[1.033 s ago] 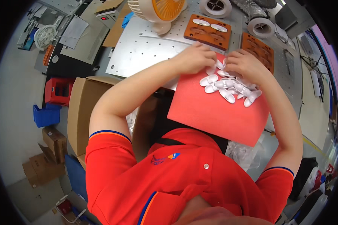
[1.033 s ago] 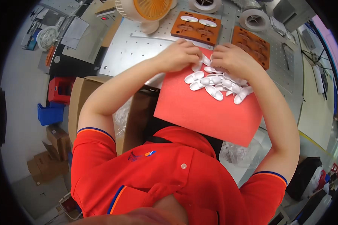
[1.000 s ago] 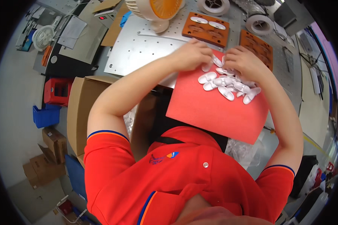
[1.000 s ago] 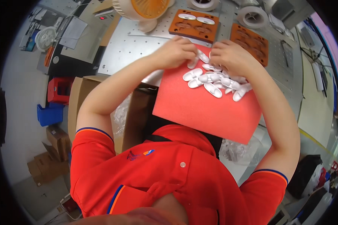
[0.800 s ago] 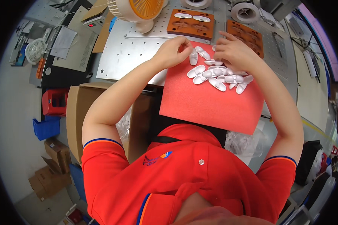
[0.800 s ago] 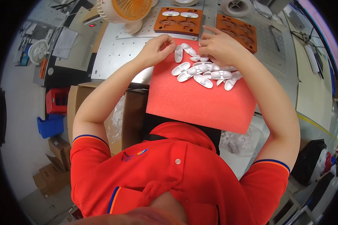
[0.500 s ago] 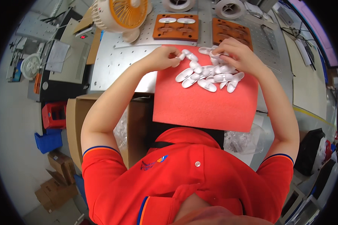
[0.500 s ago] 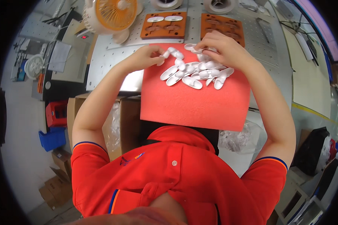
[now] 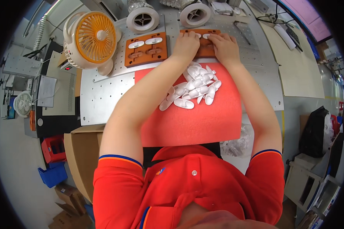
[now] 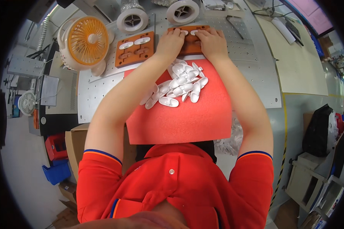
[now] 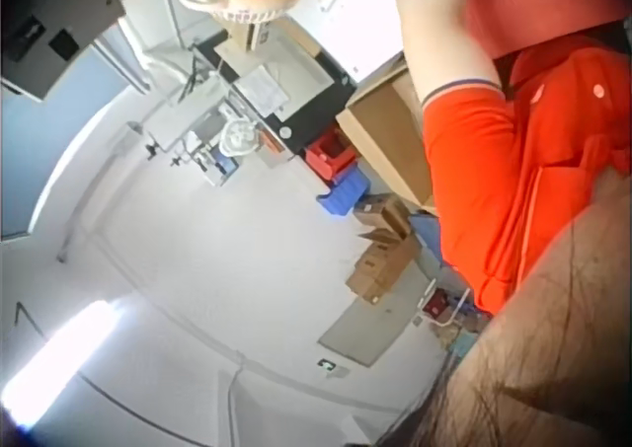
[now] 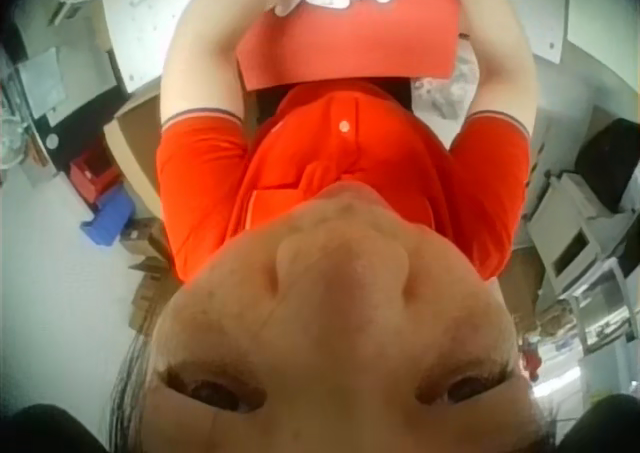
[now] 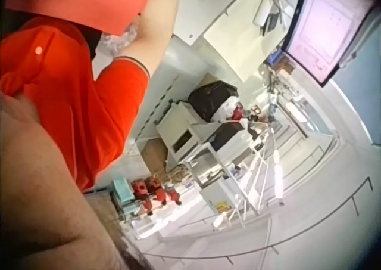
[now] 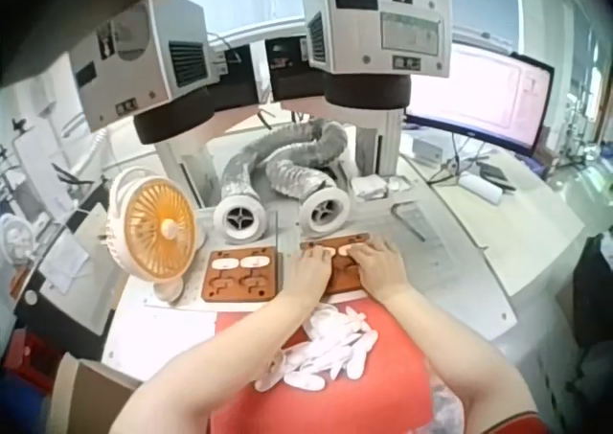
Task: The person sorts small white electronic components by hand, taking them from a cardboard box and placing them into brown trays.
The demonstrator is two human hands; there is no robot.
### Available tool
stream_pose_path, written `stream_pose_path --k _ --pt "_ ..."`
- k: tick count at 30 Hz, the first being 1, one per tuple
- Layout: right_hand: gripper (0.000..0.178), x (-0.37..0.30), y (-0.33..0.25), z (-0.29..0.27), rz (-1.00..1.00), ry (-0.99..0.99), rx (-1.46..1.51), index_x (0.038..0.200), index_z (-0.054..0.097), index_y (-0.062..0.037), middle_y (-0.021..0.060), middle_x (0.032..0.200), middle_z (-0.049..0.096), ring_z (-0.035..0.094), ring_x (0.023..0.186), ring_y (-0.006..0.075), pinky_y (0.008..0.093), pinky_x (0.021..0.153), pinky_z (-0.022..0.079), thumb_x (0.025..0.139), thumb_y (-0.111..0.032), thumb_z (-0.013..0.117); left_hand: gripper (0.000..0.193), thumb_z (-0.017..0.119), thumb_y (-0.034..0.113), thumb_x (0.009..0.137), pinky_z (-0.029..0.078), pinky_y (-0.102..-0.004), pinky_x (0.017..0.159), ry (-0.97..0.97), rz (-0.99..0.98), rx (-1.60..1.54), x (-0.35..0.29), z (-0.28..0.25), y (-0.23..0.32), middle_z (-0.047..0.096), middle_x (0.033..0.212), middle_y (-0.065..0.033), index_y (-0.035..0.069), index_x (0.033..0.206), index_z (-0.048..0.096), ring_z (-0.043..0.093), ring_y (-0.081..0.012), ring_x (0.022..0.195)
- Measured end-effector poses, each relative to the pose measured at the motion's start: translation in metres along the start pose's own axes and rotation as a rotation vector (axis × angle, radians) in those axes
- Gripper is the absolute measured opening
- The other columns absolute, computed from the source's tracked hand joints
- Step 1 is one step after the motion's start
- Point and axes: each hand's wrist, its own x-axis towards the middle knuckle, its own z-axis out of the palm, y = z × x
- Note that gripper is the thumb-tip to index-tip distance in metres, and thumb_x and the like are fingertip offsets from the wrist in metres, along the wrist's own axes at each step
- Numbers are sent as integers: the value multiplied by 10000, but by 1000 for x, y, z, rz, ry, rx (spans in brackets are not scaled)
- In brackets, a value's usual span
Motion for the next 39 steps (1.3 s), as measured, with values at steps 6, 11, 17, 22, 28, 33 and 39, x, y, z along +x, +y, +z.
stream_pose_path --k 6,11,17,22,28,33,39 --pt "322 -1 9 3 -36 -104 -47 1130 656 -209 -39 1143 657 564 1095 155 395 1029 364 825 -124 600 223 572 113 810 445 -349 840 -19 63 119 9 1 12 634 972 -90 40 1010 637 636 -223 928" --pt "314 -9 0 -9 3 0 131 1214 605 -200 -21 1209 613 541 1132 200 400 1012 378 912 -162 526 290 560 58 811 438 -417 894 60 11 -176 -5 6 -9 626 1072 -84 66 1092 630 612 -274 1008" --pt "244 -32 -16 -66 184 -234 624 1103 649 -135 33 1088 641 574 1053 257 351 877 481 880 -93 558 218 579 35 823 471 -408 834 202 -49 -560 -63 -63 -47 645 1033 -94 61 1034 628 626 -303 928" --pt "287 -46 -6 -80 -311 -361 559 970 639 -158 -31 1052 652 582 1026 221 371 859 492 765 41 608 152 595 103 861 499 -383 733 -78 -173 -676 -119 -94 -73 647 928 -132 33 994 615 634 -304 853" --pt "228 -36 -4 -79 -472 -431 457 977 641 -165 -29 1055 660 570 1051 206 354 878 480 785 -41 641 211 591 72 863 474 -372 838 7 120 -482 -139 -87 -66 611 1123 -93 83 1069 633 585 -276 988" --pt "194 -36 2 -87 -461 -450 328 1004 646 -147 -7 1010 657 581 1003 208 355 865 474 810 -143 653 373 582 61 852 453 -390 885 -178 214 -504 -145 -79 -75 582 1119 -84 161 1211 597 551 -275 1038" --pt "208 -37 -8 -92 -222 -555 251 1056 660 -154 26 977 647 594 955 230 362 862 471 854 -170 610 524 589 106 843 495 -351 809 -326 -137 -799 -147 -89 -75 573 1021 -97 189 1352 492 590 -241 926"
